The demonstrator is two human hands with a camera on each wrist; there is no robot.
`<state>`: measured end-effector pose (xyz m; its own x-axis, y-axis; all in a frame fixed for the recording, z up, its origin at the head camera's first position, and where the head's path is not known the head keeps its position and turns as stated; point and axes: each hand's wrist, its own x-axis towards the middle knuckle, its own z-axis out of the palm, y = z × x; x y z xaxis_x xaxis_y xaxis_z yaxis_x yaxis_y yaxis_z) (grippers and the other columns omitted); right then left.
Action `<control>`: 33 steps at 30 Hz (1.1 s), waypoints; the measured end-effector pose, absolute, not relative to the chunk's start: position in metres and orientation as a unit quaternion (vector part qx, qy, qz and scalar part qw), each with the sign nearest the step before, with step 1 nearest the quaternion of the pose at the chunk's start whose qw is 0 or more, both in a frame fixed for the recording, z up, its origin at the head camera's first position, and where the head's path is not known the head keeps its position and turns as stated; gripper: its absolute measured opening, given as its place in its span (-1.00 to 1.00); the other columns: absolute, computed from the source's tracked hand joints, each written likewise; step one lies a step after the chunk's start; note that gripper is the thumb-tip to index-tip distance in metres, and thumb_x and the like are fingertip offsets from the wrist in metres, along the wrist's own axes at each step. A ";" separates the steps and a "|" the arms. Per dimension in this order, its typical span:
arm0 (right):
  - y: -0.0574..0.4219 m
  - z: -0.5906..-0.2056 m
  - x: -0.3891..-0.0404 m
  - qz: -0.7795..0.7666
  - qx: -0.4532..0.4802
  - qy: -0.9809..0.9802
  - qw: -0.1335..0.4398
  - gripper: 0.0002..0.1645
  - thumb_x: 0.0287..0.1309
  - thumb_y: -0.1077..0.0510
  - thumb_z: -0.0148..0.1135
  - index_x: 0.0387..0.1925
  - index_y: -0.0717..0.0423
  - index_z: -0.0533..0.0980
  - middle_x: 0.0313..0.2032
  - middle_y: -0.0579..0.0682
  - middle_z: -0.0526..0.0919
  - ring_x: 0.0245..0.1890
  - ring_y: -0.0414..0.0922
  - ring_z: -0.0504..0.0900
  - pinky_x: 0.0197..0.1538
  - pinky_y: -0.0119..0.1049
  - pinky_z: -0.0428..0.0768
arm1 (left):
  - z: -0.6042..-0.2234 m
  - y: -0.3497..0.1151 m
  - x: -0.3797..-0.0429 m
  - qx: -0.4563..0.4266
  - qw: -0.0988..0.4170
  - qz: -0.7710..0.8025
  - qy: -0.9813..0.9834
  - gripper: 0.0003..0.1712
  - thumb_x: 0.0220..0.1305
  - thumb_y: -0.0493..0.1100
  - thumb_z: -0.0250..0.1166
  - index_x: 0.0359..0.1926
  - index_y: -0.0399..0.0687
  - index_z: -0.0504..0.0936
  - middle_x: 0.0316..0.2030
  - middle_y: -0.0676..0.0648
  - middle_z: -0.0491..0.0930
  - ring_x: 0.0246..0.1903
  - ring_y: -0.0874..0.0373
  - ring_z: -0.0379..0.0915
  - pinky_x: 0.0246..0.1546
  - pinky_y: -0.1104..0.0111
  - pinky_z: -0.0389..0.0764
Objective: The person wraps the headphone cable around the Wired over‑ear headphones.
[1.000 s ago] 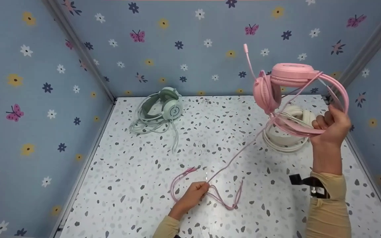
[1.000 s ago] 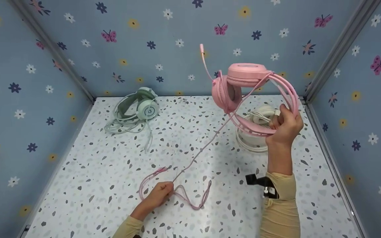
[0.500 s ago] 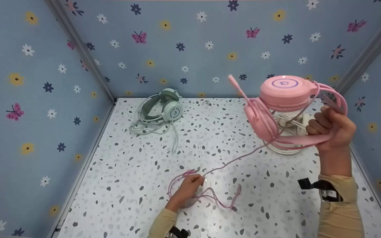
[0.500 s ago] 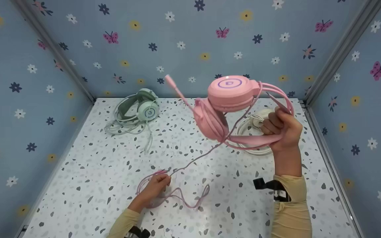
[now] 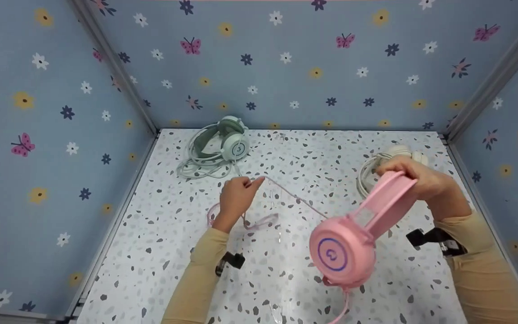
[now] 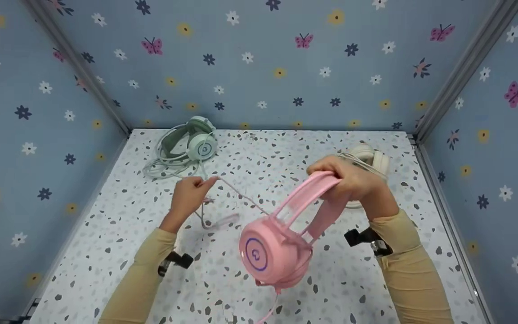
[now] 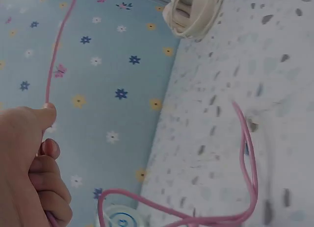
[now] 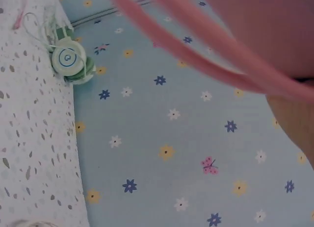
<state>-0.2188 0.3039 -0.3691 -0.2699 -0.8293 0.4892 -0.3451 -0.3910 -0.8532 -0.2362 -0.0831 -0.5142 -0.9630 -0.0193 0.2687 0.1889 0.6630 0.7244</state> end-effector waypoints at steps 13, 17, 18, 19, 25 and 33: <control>0.253 -0.399 -0.256 -0.164 -0.129 0.973 -0.096 -0.84 -0.18 0.15 0.18 -0.57 0.10 0.36 -0.68 0.01 0.36 -0.68 -0.06 0.30 -0.64 -0.23 0.28 | -0.440 -0.053 -0.213 -0.120 0.099 -0.383 -0.911 -0.57 0.34 0.11 0.23 -0.59 -0.01 0.49 -0.75 0.10 0.25 -0.74 0.23 0.16 -0.67 0.34 0.20; 0.253 -0.413 -0.265 -0.206 -0.059 0.954 -0.211 -0.80 -0.20 0.14 0.16 -0.59 0.13 0.32 -0.71 0.04 0.31 -0.70 -0.02 0.27 -0.67 -0.20 0.20 | -0.452 -0.042 -0.199 -0.142 -0.006 -0.469 -0.871 -0.68 0.48 -0.08 0.06 -0.38 -0.10 0.61 -0.65 0.06 0.37 -0.68 0.23 0.23 -0.59 0.35 0.32; 0.252 -0.414 -0.266 -0.220 -0.047 0.947 -0.229 -0.81 -0.20 0.15 0.15 -0.59 0.14 0.32 -0.71 0.05 0.31 -0.69 -0.01 0.27 -0.67 -0.19 0.20 | -0.457 -0.037 -0.195 -0.147 -0.023 -0.490 -0.859 -0.67 0.50 -0.11 0.01 -0.36 -0.11 0.61 -0.64 0.05 0.38 -0.68 0.23 0.23 -0.60 0.36 0.33; 0.253 -0.415 -0.268 -0.238 -0.031 0.940 -0.244 -0.82 -0.19 0.16 0.14 -0.59 0.15 0.32 -0.70 0.06 0.31 -0.68 0.00 0.27 -0.65 -0.18 0.20 | -0.463 -0.032 -0.192 -0.150 -0.041 -0.513 -0.844 -0.66 0.51 -0.13 -0.02 -0.34 -0.13 0.61 -0.64 0.05 0.38 -0.68 0.23 0.23 -0.60 0.38 0.32; 0.270 -0.412 -0.275 -0.404 0.088 0.867 -0.279 -0.83 0.04 0.16 0.18 -0.54 0.13 0.40 -0.60 0.01 0.38 -0.58 -0.08 0.32 -0.53 -0.31 0.25 | -0.512 0.000 -0.174 -0.126 -0.148 -0.641 -0.743 -0.59 0.55 -0.14 -0.11 -0.44 -0.20 0.47 -0.70 0.08 0.27 -0.69 0.28 0.15 -0.64 0.45 0.28; 0.291 -0.407 -0.264 -0.633 0.103 0.728 -0.243 -0.81 0.21 0.18 0.27 -0.47 0.14 0.47 -0.62 -0.09 0.32 -0.66 -0.25 0.25 -0.63 -0.45 0.20 | -0.562 0.018 -0.159 -0.106 -0.151 -0.705 -0.685 -0.55 0.56 -0.05 -0.12 -0.51 -0.11 0.36 -0.70 0.09 0.20 -0.71 0.27 0.07 -0.69 0.47 0.16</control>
<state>-0.2641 0.2912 -0.4073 -0.8613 0.4564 0.2234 -0.1576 0.1781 -0.9713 -0.1592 0.0184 -0.5623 -0.9322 0.3573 -0.0574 -0.0672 -0.0150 0.9976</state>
